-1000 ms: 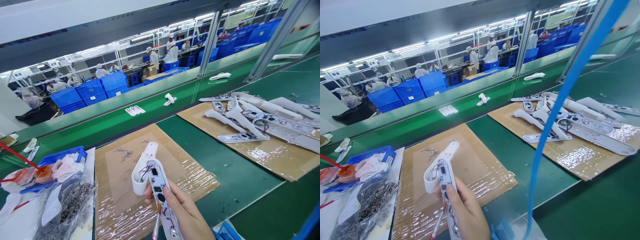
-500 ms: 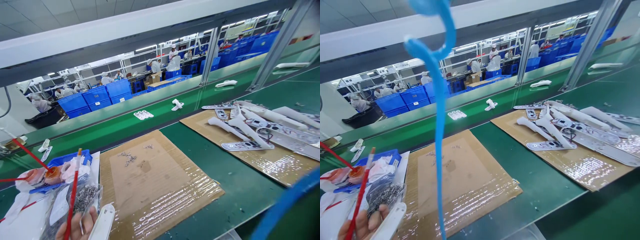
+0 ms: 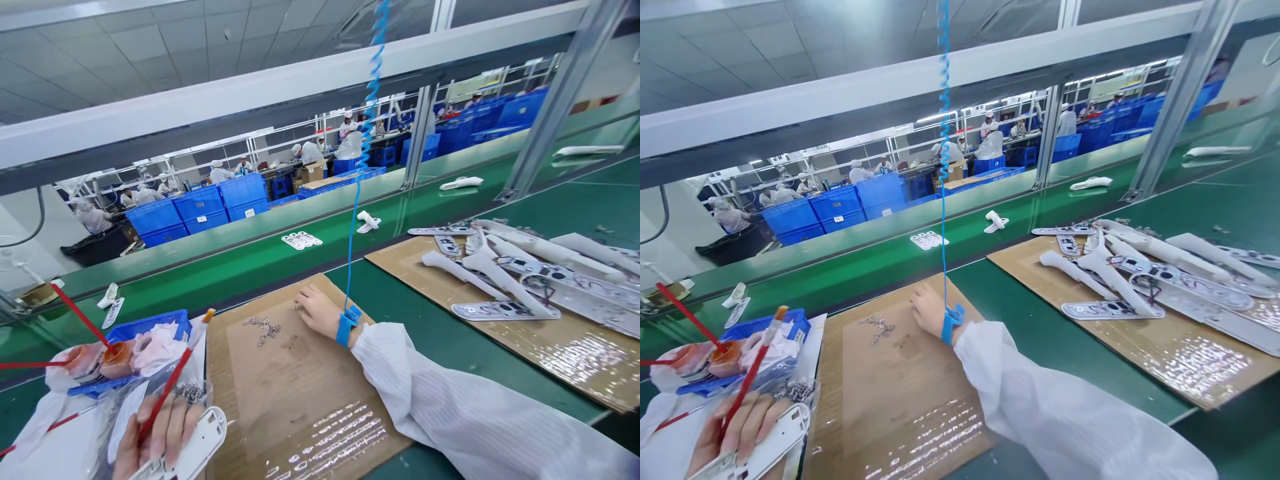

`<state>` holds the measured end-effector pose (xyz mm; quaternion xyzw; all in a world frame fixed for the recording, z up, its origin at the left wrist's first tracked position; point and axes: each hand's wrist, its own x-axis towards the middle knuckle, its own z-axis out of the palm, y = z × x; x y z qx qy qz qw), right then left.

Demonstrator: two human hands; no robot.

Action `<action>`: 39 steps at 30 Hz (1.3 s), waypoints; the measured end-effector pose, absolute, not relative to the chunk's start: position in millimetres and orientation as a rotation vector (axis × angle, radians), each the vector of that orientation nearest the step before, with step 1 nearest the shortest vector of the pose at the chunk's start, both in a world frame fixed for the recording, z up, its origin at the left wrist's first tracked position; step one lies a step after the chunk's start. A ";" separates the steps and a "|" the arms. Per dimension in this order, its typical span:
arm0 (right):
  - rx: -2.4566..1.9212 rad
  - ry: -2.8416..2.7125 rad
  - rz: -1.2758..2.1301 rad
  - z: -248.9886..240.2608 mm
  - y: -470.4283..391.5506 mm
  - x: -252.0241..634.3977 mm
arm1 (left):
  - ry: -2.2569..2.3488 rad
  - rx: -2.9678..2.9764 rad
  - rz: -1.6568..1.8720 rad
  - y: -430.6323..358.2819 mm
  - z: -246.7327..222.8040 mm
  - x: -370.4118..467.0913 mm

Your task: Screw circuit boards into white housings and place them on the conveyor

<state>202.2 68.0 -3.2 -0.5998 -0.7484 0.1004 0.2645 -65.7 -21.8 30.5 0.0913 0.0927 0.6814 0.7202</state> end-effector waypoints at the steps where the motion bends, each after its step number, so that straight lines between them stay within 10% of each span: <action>1: -1.647 -2.058 0.224 -7.6 73.9 207.2 | 0.210 0.210 1.497 -16.2 33.5 -63.0; 39: -1.265 -2.309 0.162 -31.0 91.7 167.5 | 0.428 0.348 1.326 26.0 16.9 -50.9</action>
